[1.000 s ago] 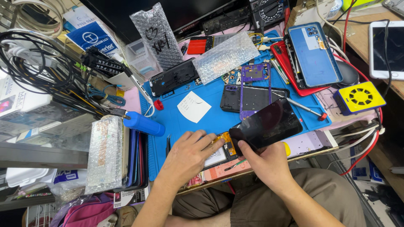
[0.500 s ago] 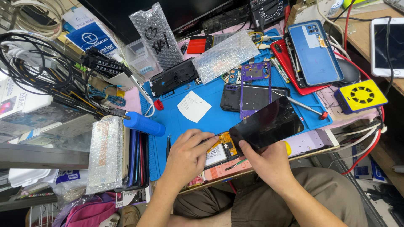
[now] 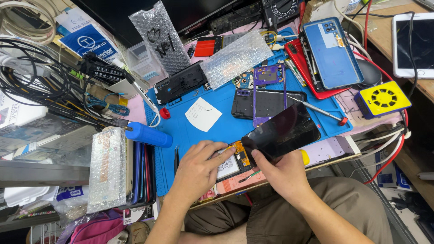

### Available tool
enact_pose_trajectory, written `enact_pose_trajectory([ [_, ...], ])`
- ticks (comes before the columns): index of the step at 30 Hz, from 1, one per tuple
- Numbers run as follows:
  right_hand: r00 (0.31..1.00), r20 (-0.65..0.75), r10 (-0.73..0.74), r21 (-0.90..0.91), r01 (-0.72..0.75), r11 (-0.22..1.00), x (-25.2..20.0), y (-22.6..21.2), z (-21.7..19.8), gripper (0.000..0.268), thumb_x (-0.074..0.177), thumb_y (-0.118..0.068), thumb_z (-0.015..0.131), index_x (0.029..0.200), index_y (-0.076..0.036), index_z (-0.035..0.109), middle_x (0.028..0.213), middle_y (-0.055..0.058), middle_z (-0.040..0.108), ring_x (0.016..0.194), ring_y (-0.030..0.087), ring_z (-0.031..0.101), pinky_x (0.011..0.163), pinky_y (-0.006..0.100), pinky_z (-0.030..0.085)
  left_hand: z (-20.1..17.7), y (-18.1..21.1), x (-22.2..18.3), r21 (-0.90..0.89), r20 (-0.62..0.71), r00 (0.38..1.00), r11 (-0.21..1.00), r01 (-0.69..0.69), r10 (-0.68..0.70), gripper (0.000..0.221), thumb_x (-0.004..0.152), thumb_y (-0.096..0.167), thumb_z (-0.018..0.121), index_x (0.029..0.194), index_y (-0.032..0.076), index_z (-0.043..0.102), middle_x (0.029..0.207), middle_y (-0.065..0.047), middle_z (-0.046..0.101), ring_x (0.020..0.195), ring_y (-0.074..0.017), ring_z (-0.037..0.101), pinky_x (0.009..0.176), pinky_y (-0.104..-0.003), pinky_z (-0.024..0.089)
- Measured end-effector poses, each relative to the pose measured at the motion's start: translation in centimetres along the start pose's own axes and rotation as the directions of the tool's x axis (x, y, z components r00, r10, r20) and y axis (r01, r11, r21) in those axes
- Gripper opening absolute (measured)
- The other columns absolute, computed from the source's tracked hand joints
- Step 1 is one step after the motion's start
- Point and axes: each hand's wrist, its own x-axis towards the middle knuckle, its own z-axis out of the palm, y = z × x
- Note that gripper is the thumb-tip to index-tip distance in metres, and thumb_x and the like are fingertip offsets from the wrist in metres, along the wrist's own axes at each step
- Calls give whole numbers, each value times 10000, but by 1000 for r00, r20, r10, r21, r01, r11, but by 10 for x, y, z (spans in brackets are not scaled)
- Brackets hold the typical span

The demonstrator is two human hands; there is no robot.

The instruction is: The person unboxes a replacement phone screen from bubble wrap, removes a screen from a mobile phone body by hand, and compares the two screens side-by-side.

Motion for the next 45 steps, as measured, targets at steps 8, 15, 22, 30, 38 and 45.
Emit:
enact_pose_trajectory([
  [8, 1000, -15, 8, -45, -9, 999, 0, -3, 0, 178, 864, -14, 738, 1028, 39, 691, 871, 64, 754, 703, 100, 716, 578, 244, 584, -5, 0, 2, 104, 104, 994, 994, -46, 35, 502, 743, -3, 651, 1218, 134, 738, 1211, -30, 684, 1050, -235, 633, 863, -390, 501],
  [15, 998, -15, 62, -47, -63, 997, 1, -5, 0, 172, 859, -28, 733, 1009, 46, 693, 837, 73, 761, 654, 113, 734, 536, 254, 587, -9, -1, 4, 133, 130, 989, 987, -93, 76, 521, 715, 3, 648, 1210, 134, 744, 1212, -35, 686, 1021, -230, 634, 858, -388, 503],
  [22, 997, -8, 73, -71, -73, 995, 1, -4, -2, 158, 868, -50, 734, 979, 59, 710, 809, 72, 767, 628, 116, 735, 523, 259, 584, -8, -6, 9, 73, 106, 992, 994, -79, 71, 466, 740, 5, 646, 1168, 151, 759, 1171, -17, 704, 1027, -223, 645, 854, -386, 515],
  [30, 994, 1, 105, -55, -105, 993, 3, -4, -3, 152, 862, -51, 734, 961, 63, 715, 787, 71, 763, 614, 121, 735, 512, 260, 579, -9, -7, 9, 28, 79, 996, 999, -41, 38, 490, 734, -40, 617, 1154, 156, 774, 1132, -3, 725, 993, -221, 648, 835, -383, 533],
  [38, 992, -8, 129, -87, -129, 988, 3, -4, -3, 145, 864, -56, 738, 942, 66, 726, 780, 82, 768, 621, 127, 746, 515, 262, 584, -9, -7, 8, 48, 102, 992, 996, -73, 68, 524, 693, -20, 633, 1171, 154, 757, 1157, -24, 708, 1014, -231, 650, 849, -393, 523],
  [45, 991, -4, 136, -27, -136, 990, 3, -4, -3, 138, 870, -48, 733, 945, 67, 721, 810, 86, 771, 639, 134, 744, 534, 266, 598, -9, -6, 10, 114, 133, 987, 987, -109, 93, 495, 702, 12, 671, 1167, 158, 758, 1169, -15, 703, 1018, -214, 647, 829, -380, 513],
])
